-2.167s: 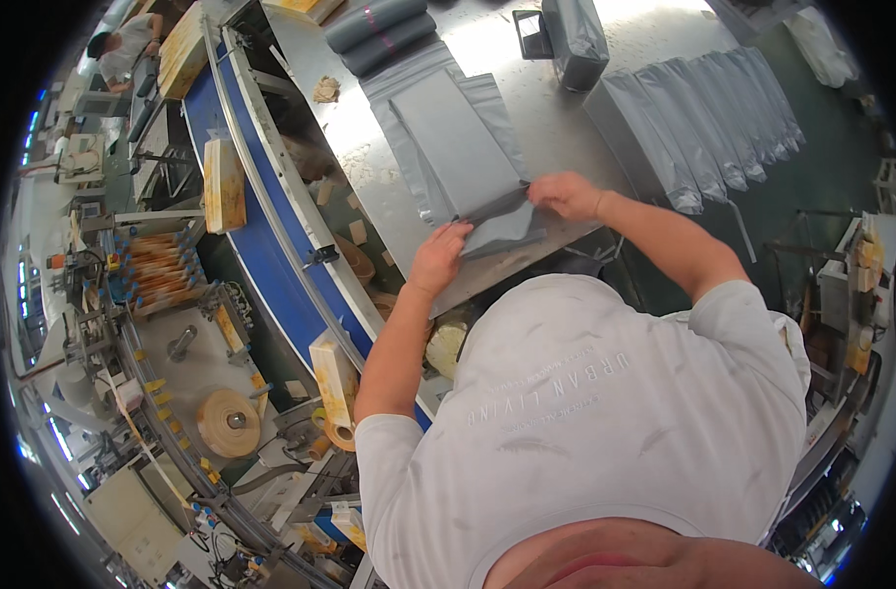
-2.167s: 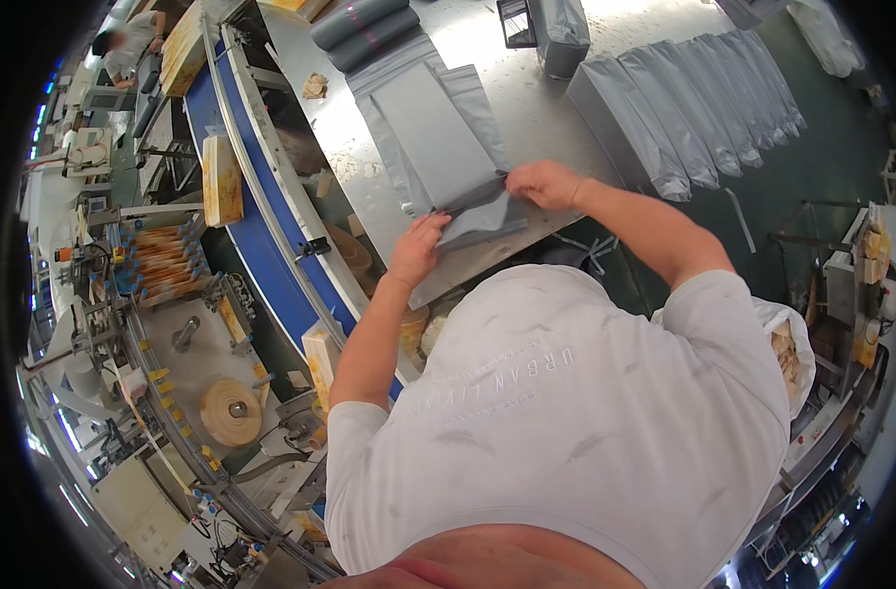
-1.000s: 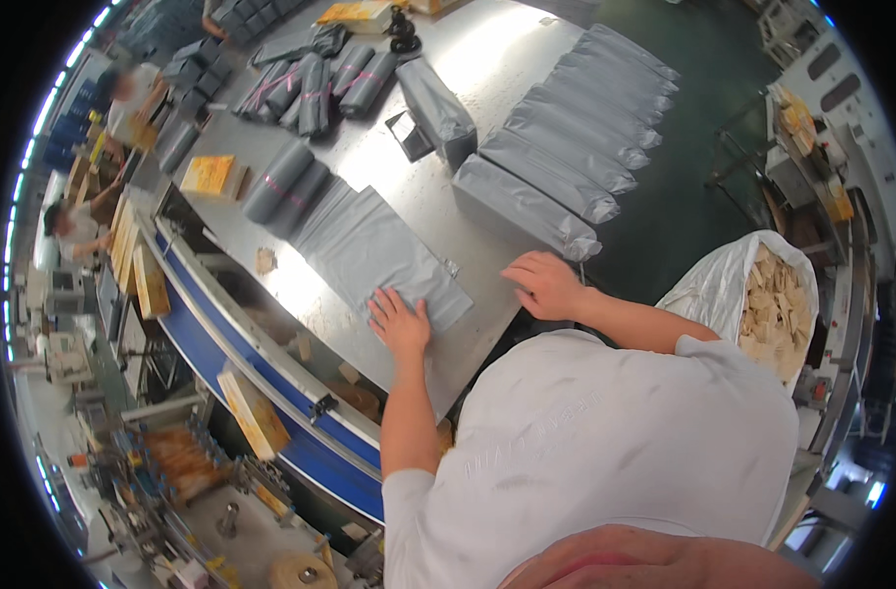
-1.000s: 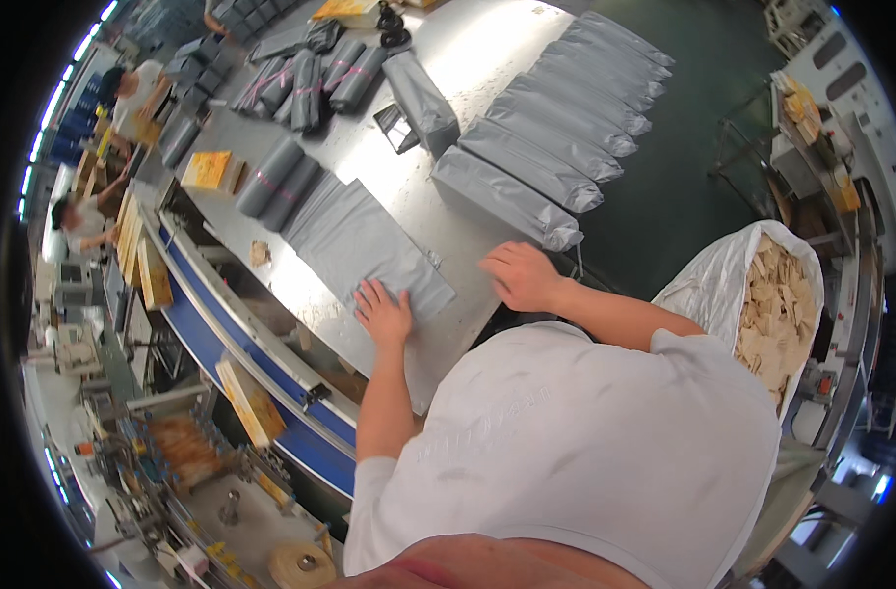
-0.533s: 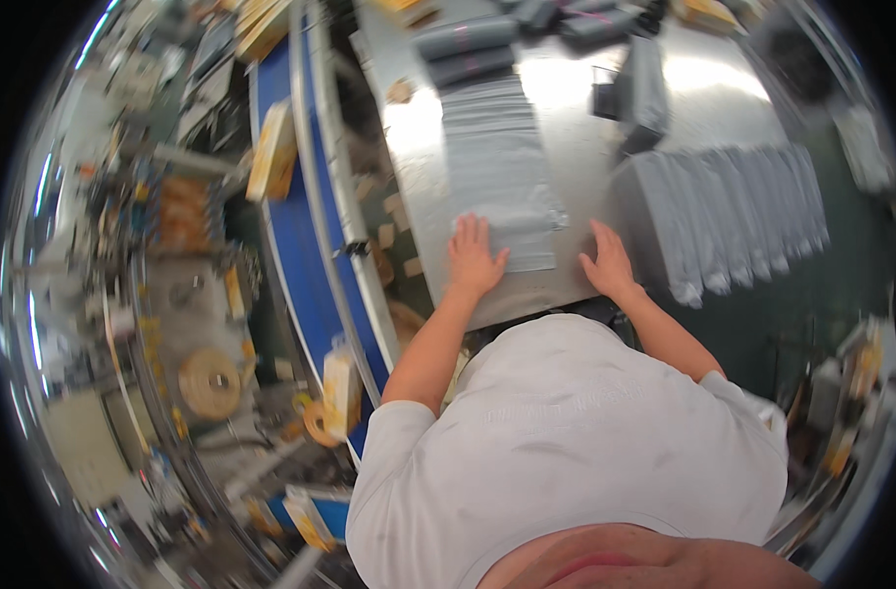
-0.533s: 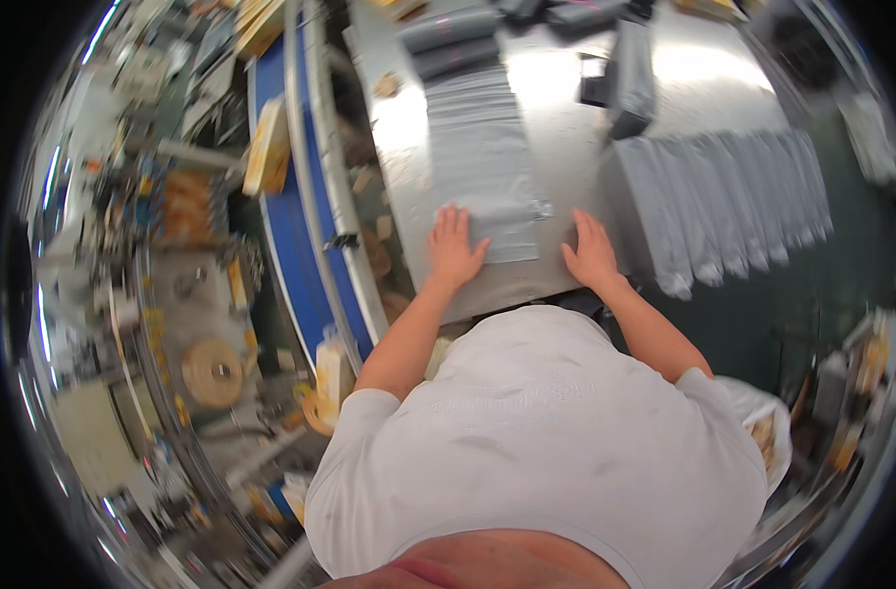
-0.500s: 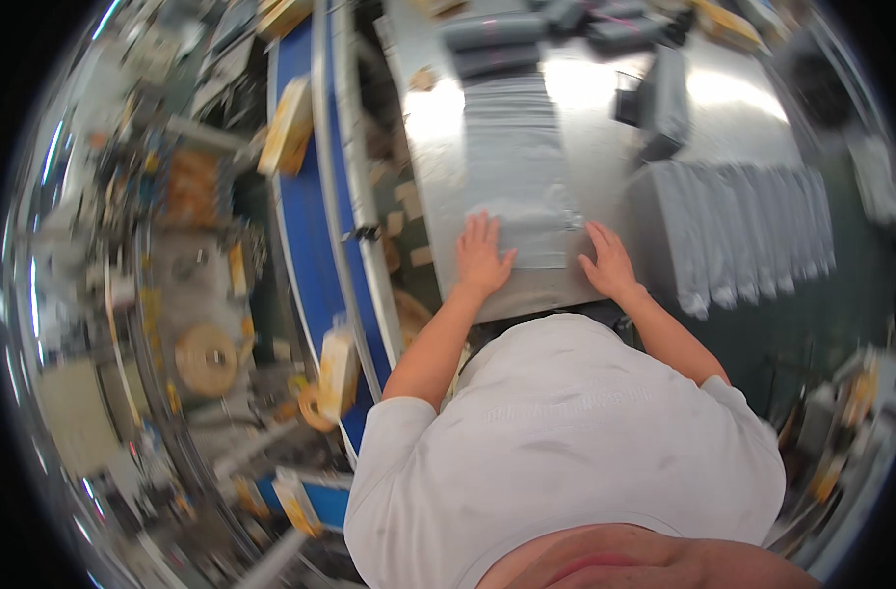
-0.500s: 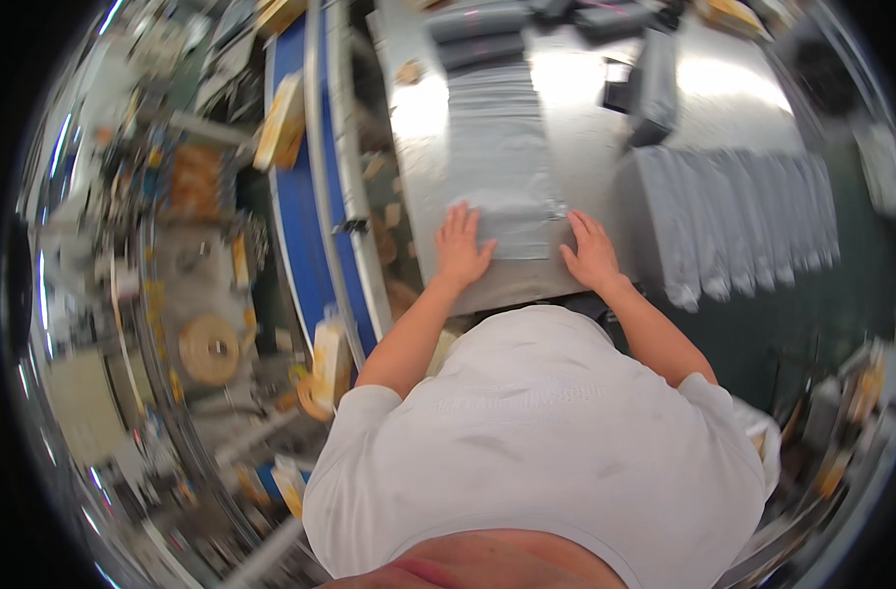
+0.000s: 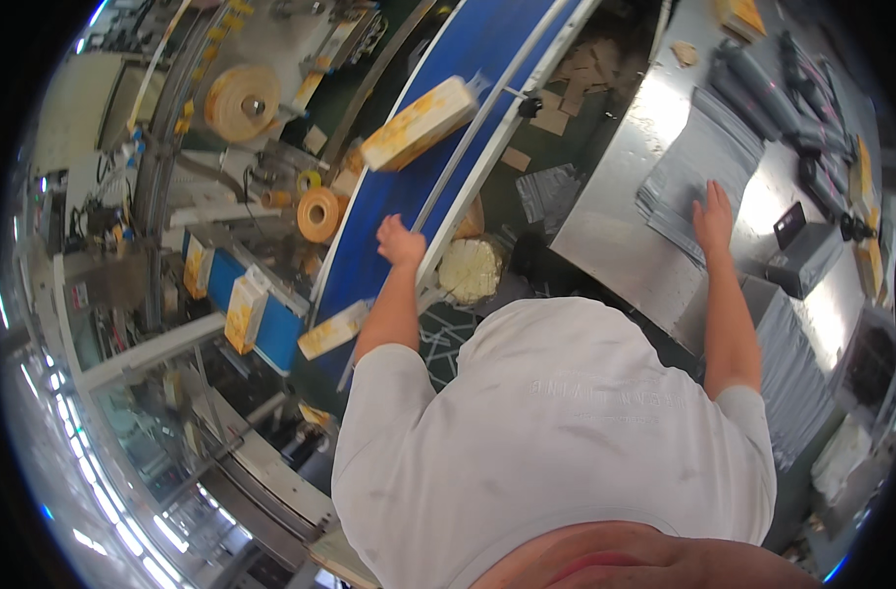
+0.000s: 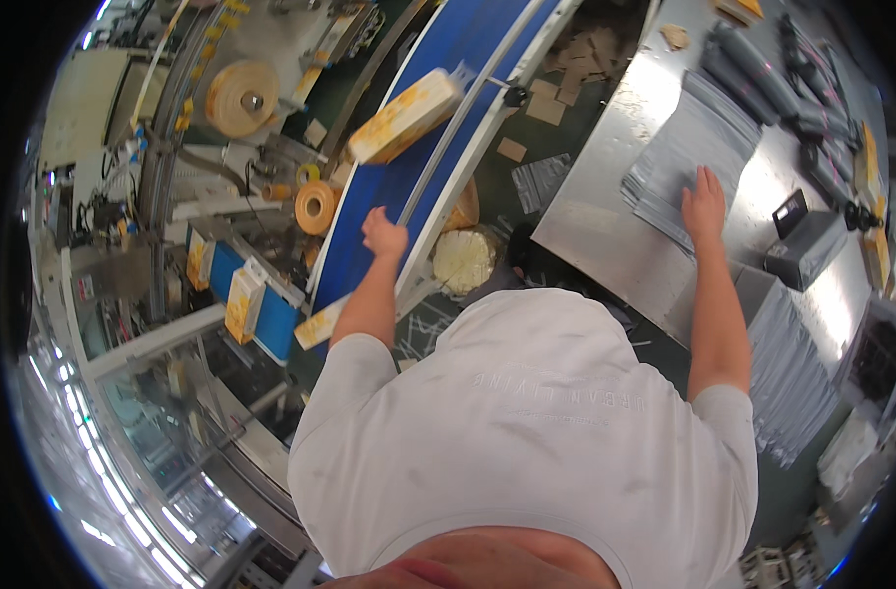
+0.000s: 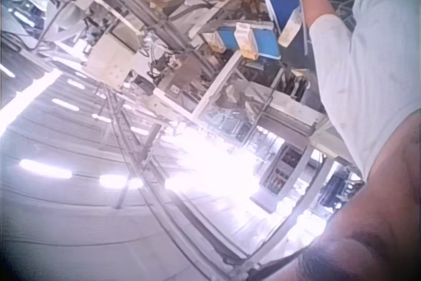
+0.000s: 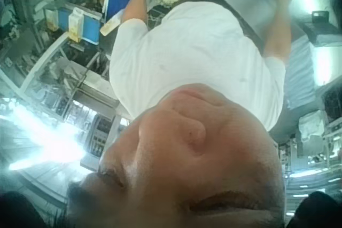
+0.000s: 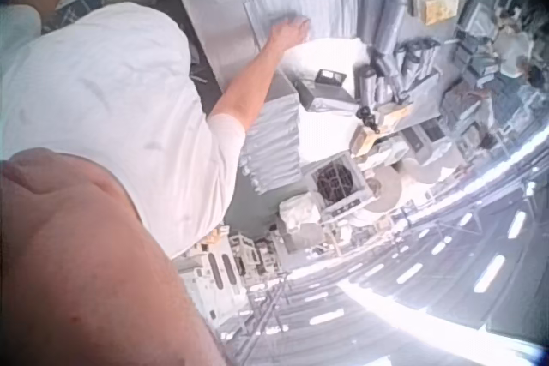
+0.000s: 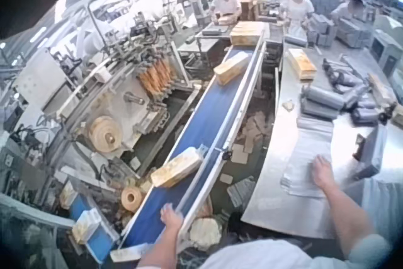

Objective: The person repeatedly picks up small yellow boxes from a conveyor belt, places them into grey poly mailers on a metal table, folds the mailers closed, and moves them to a stack. This process is repeated continuously.

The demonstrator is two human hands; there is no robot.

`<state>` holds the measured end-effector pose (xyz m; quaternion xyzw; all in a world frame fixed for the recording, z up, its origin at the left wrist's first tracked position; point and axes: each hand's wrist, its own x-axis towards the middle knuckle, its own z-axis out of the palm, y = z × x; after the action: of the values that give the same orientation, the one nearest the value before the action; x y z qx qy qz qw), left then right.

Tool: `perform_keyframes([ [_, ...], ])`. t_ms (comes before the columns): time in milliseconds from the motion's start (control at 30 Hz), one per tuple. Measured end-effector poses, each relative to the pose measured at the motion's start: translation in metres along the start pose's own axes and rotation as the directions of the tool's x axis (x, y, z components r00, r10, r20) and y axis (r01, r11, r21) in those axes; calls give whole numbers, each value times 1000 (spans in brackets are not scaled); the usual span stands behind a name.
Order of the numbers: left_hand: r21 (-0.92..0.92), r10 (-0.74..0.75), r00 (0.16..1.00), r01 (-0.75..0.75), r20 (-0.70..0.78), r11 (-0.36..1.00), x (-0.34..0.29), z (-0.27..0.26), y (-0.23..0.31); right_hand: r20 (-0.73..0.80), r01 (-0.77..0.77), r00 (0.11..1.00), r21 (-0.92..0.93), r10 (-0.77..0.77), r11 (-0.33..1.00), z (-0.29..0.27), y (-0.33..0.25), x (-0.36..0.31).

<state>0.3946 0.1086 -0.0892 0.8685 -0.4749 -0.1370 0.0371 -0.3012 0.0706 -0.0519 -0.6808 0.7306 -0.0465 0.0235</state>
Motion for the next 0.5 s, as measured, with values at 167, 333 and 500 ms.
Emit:
perform_keyframes([
  [167,396,-252,940,145,231,907,-9,-49,-132,1,-9,1000,-27,9,1000,12,-90,-77],
  [333,512,-209,907,-9,366,859,-4,-52,-204,-53,-128,990,102,134,986,-3,-97,-105],
  [500,472,-9,921,-192,390,860,19,-24,-171,165,-201,971,179,172,963,-18,-78,-94],
])
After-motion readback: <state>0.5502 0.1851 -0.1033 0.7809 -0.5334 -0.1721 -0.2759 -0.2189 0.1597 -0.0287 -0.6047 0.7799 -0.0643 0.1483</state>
